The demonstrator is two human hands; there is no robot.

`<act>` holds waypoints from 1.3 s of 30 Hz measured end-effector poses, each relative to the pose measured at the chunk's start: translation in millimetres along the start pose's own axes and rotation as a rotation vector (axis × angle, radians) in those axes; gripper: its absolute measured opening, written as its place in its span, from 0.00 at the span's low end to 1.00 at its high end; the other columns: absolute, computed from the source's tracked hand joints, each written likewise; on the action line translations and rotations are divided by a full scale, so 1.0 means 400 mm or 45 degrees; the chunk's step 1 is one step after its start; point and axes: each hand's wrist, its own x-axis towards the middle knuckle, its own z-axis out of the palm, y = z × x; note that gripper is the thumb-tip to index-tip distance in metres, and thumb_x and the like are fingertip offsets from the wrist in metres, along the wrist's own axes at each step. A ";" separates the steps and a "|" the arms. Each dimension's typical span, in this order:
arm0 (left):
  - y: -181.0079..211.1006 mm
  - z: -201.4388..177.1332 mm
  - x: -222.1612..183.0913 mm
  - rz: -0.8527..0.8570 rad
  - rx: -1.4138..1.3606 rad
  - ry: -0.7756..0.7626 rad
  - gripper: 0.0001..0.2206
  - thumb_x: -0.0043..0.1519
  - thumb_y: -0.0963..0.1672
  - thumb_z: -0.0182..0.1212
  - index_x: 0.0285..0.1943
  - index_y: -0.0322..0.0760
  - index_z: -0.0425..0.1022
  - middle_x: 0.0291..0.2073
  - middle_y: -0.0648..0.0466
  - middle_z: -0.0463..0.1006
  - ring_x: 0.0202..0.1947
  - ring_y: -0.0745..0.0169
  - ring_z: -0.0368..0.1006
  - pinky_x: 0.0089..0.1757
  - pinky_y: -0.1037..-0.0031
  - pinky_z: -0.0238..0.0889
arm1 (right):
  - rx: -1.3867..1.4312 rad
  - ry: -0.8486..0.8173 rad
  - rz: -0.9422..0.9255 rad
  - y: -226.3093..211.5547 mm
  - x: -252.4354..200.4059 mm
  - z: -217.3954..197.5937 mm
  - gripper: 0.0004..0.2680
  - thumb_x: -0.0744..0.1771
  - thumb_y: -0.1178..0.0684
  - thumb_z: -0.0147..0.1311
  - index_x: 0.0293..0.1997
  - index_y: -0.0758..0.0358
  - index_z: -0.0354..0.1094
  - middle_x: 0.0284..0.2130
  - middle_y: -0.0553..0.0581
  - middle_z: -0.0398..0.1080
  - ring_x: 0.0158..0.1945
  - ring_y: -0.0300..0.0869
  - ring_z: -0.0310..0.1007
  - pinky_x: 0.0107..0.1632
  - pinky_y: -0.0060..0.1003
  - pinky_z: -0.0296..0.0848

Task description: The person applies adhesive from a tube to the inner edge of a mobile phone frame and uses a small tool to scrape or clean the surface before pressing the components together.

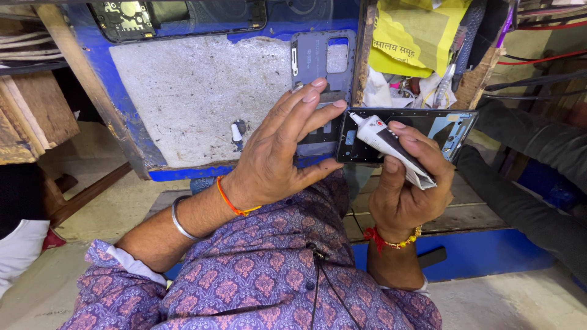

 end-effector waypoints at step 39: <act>0.002 -0.006 0.002 0.003 -0.006 -0.008 0.50 0.62 0.45 0.81 0.80 0.35 0.35 0.70 0.50 0.70 0.74 0.47 0.58 0.72 0.58 0.53 | 0.071 -0.081 0.052 -0.012 0.018 -0.023 0.09 0.75 0.58 0.56 0.58 0.71 0.62 0.48 0.68 0.75 0.54 0.47 0.79 0.59 0.36 0.78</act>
